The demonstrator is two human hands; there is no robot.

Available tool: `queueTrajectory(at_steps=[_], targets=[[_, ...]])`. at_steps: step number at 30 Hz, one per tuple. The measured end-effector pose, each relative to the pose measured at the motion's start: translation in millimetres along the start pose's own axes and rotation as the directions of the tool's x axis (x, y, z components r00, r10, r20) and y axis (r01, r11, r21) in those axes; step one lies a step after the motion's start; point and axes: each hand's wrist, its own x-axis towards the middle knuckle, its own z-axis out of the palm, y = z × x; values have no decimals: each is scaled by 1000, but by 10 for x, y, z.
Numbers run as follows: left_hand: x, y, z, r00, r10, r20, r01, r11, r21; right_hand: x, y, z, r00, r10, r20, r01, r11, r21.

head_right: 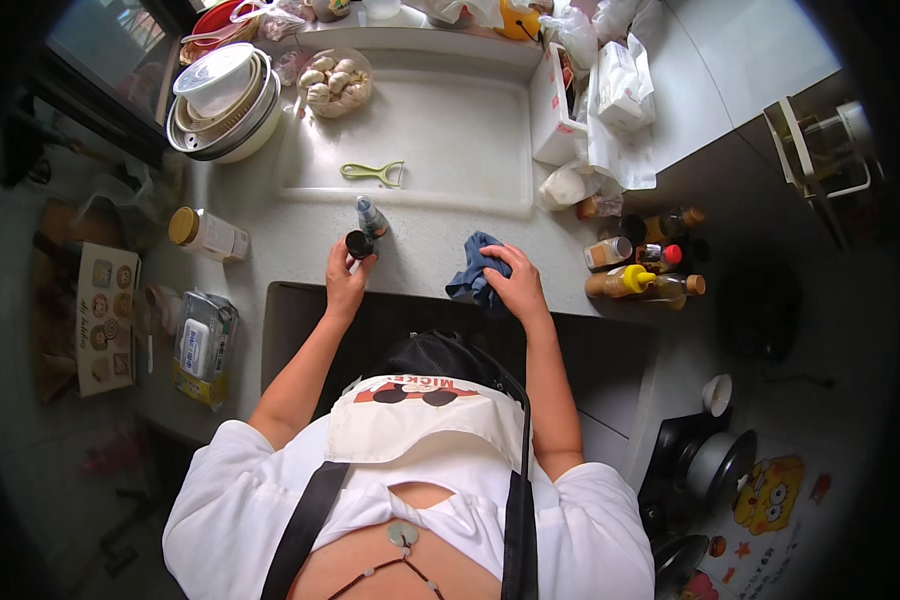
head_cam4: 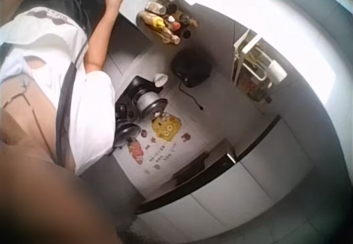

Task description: The person wipes multiple condiment bottles and food jars with a blue cloth.

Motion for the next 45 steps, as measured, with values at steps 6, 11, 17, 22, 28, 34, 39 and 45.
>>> queueTrajectory(at_steps=[6, 11, 17, 22, 28, 34, 39, 45], targets=[[-145, 309, 377, 988, 84, 131, -85, 996, -1, 105, 69, -188, 1000, -6, 31, 6, 1000, 4], [37, 469, 860, 942, 233, 244, -244, 970, 15, 287, 12, -405, 995, -104, 6, 104, 994, 12], [235, 580, 1133, 917, 207, 340, -219, 976, -3, 476, -174, -701, 958, -286, -26, 285, 958, -27], [286, 554, 1142, 923, 275, 270, -282, 959, -11, 613, -400, -713, 913, -403, 70, 408, 909, -84], [308, 350, 1126, 934, 127, 334, -133, 991, -3, 764, -522, -434, 832, -457, 314, 529, 825, -201], [264, 393, 1133, 939, 105, 329, -93, 994, -50, 798, -654, -272, 897, -277, 345, 399, 845, -357], [248, 485, 1121, 944, 107, 312, -116, 993, 8, 882, -561, -177, 921, -225, 319, 327, 891, -314], [264, 516, 1106, 945, 126, 301, -128, 992, -13, 904, -415, -37, 967, -222, 123, 237, 963, -126]])
